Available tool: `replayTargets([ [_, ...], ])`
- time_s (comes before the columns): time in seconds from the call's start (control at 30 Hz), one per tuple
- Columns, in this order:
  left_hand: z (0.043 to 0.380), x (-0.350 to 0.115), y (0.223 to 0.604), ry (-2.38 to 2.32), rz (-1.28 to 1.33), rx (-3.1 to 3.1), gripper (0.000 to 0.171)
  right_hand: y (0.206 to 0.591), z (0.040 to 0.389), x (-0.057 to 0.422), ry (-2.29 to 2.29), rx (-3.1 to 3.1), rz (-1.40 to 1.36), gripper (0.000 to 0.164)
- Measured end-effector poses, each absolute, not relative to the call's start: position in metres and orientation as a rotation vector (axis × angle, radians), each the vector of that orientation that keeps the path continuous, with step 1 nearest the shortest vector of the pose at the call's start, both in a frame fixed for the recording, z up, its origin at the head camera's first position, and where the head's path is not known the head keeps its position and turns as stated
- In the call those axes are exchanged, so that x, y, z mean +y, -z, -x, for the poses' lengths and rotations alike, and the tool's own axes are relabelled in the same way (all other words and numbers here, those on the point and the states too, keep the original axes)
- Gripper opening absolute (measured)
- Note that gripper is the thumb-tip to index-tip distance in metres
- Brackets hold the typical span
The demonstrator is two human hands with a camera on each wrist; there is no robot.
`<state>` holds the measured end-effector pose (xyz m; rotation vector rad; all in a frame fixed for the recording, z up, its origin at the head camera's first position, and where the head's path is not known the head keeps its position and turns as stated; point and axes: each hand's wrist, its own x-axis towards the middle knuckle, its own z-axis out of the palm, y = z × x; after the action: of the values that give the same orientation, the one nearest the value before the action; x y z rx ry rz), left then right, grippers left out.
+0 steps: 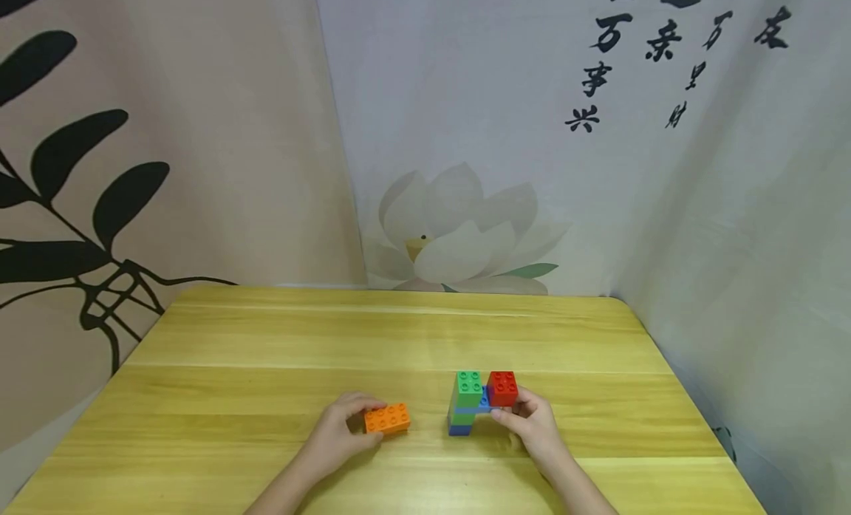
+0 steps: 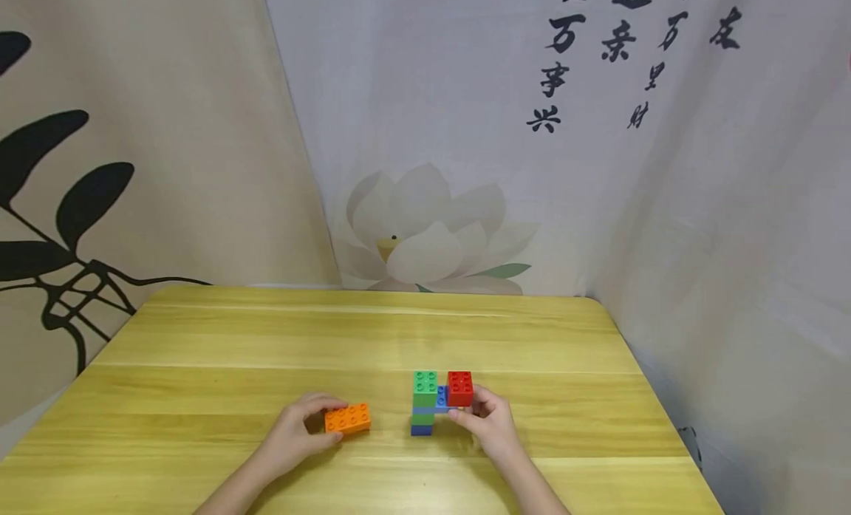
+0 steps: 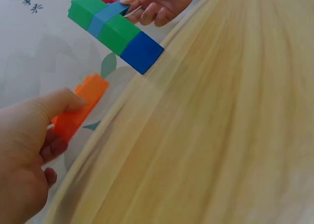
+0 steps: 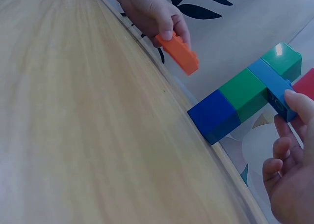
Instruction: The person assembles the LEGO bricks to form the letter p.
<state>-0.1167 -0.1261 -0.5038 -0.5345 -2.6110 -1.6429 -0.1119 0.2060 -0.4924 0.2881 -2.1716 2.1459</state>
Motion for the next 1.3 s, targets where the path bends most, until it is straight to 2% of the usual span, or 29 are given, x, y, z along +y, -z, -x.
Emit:
replayTargets([
  [0.37, 0.116, -0.114, 0.477, 1.706, 0.571, -2.522, 0.040, 0.494, 0.112, 0.207, -2.150, -2.154, -0.303, 0.028],
  [1.3, 0.128, -0.064, 0.404, 1.641, 0.862, -2.333, 0.045, 0.493, 0.113, 0.208, -2.180, -2.155, -0.274, 0.026],
])
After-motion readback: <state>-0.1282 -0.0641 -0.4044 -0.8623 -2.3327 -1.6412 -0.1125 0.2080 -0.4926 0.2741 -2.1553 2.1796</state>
